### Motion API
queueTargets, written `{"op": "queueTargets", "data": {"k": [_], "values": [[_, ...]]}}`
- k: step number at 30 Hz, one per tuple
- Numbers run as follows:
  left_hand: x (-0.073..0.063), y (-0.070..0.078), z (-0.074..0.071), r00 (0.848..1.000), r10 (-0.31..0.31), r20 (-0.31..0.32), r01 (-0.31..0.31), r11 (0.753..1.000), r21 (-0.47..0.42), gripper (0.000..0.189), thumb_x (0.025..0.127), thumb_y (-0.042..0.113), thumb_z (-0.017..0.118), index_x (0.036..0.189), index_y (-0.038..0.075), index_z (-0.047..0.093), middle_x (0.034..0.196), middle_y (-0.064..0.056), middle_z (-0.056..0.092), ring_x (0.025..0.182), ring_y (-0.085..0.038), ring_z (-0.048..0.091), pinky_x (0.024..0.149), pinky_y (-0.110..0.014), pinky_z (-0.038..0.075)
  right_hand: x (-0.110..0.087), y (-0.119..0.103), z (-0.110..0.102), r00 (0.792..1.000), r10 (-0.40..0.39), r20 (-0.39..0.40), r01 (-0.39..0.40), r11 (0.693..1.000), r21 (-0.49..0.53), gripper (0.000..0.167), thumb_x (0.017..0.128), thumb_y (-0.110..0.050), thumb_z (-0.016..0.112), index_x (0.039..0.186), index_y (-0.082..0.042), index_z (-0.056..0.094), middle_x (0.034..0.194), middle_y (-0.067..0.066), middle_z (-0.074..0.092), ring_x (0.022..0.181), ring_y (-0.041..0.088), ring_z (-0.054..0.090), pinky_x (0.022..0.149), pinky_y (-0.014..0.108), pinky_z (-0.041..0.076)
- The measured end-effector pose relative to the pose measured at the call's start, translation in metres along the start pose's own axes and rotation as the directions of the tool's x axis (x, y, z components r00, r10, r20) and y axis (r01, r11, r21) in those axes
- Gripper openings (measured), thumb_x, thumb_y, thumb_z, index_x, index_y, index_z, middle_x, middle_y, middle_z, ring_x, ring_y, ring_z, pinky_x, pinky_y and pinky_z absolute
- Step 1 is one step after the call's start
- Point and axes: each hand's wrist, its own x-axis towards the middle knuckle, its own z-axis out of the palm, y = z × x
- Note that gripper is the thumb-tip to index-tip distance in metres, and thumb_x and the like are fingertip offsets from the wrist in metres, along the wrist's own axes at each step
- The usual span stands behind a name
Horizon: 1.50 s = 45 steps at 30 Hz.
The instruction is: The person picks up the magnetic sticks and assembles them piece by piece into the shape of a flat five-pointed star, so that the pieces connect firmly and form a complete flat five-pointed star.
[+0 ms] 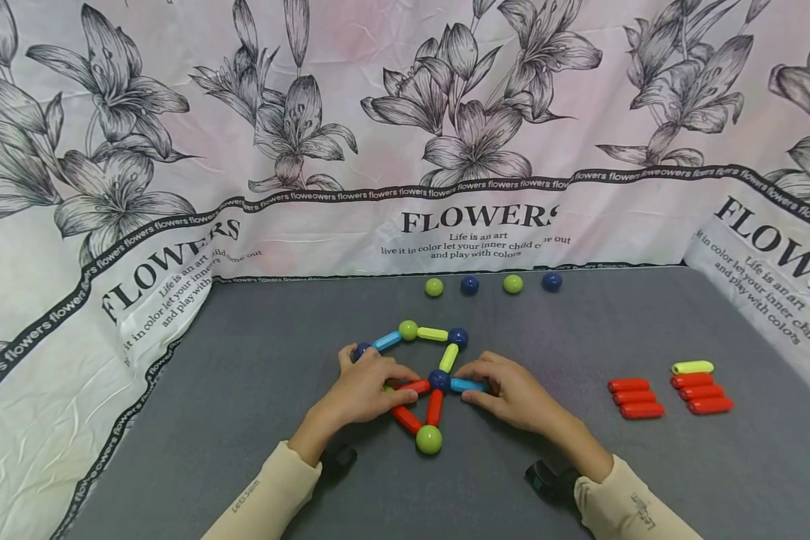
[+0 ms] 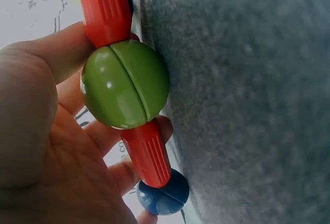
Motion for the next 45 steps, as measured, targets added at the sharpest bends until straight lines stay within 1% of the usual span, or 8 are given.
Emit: {"op": "queueTargets", "data": {"k": [7, 17, 24, 34, 45], "values": [[-0.0004, -0.0003, -0.0017, 1.0, 0.0, 0.01, 0.001, 1.0, -0.024, 0.025, 0.094, 0.04, 0.072, 0.115, 0.029, 0.077, 0.111, 0.007, 0.074, 0.11, -0.021, 0.051, 0.112, -0.069, 0.001, -0.0001, 0.002, 0.0006, 1.0, -0.01, 0.004, 0.01, 1.0, 0.011, 0.025, 0.089, -0.023, 0.08, 0.112, -0.025, 0.074, 0.089, -0.012, 0.059, 0.065, 0.0, 0.046, 0.059, 0.02, 0.041], [0.0006, -0.0016, -0.0031, 1.0, 0.008, 0.02, -0.008, 1.0, -0.015, 0.025, 0.094, 0.04, 0.073, 0.116, 0.03, 0.077, 0.113, 0.009, 0.074, 0.11, -0.02, 0.052, 0.112, -0.07, 0.002, 0.0001, 0.0027, 0.0013, 1.0, -0.015, -0.002, 0.015, 1.0, 0.022, 0.024, 0.088, -0.023, 0.081, 0.111, -0.026, 0.074, 0.087, -0.013, 0.059, 0.065, 0.001, 0.045, 0.059, 0.02, 0.04], [0.0005, -0.0033, -0.0049, 0.999, 0.02, 0.037, -0.02, 1.0, -0.006, 0.023, 0.094, 0.039, 0.072, 0.115, 0.032, 0.077, 0.103, 0.011, 0.072, 0.106, -0.019, 0.051, 0.111, -0.071, 0.003, 0.0001, 0.0018, 0.0008, 1.0, -0.016, 0.003, 0.016, 0.999, 0.03, 0.024, 0.088, -0.022, 0.081, 0.112, -0.025, 0.075, 0.087, -0.013, 0.058, 0.064, 0.003, 0.044, 0.058, 0.02, 0.039], [-0.0001, -0.0042, -0.0051, 0.999, 0.027, 0.039, -0.027, 1.0, -0.01, 0.022, 0.094, 0.038, 0.073, 0.114, 0.032, 0.077, 0.1, 0.012, 0.072, 0.104, -0.017, 0.05, 0.111, -0.071, 0.002, -0.0002, 0.0015, 0.0008, 1.0, -0.014, 0.008, 0.014, 0.999, 0.038, 0.025, 0.088, -0.022, 0.08, 0.113, -0.025, 0.075, 0.088, -0.012, 0.06, 0.064, 0.002, 0.044, 0.059, 0.02, 0.039], [-0.0007, -0.0065, -0.0048, 0.999, 0.042, 0.03, -0.042, 0.999, 0.006, 0.019, 0.093, 0.036, 0.075, 0.111, 0.033, 0.078, 0.094, 0.015, 0.07, 0.095, -0.011, 0.049, 0.111, -0.07, 0.003, -0.0004, 0.0009, 0.0008, 1.0, 0.003, 0.019, -0.004, 1.0, 0.03, 0.025, 0.089, -0.025, 0.079, 0.114, -0.026, 0.075, 0.091, -0.011, 0.061, 0.065, 0.002, 0.044, 0.059, 0.02, 0.039]]}}
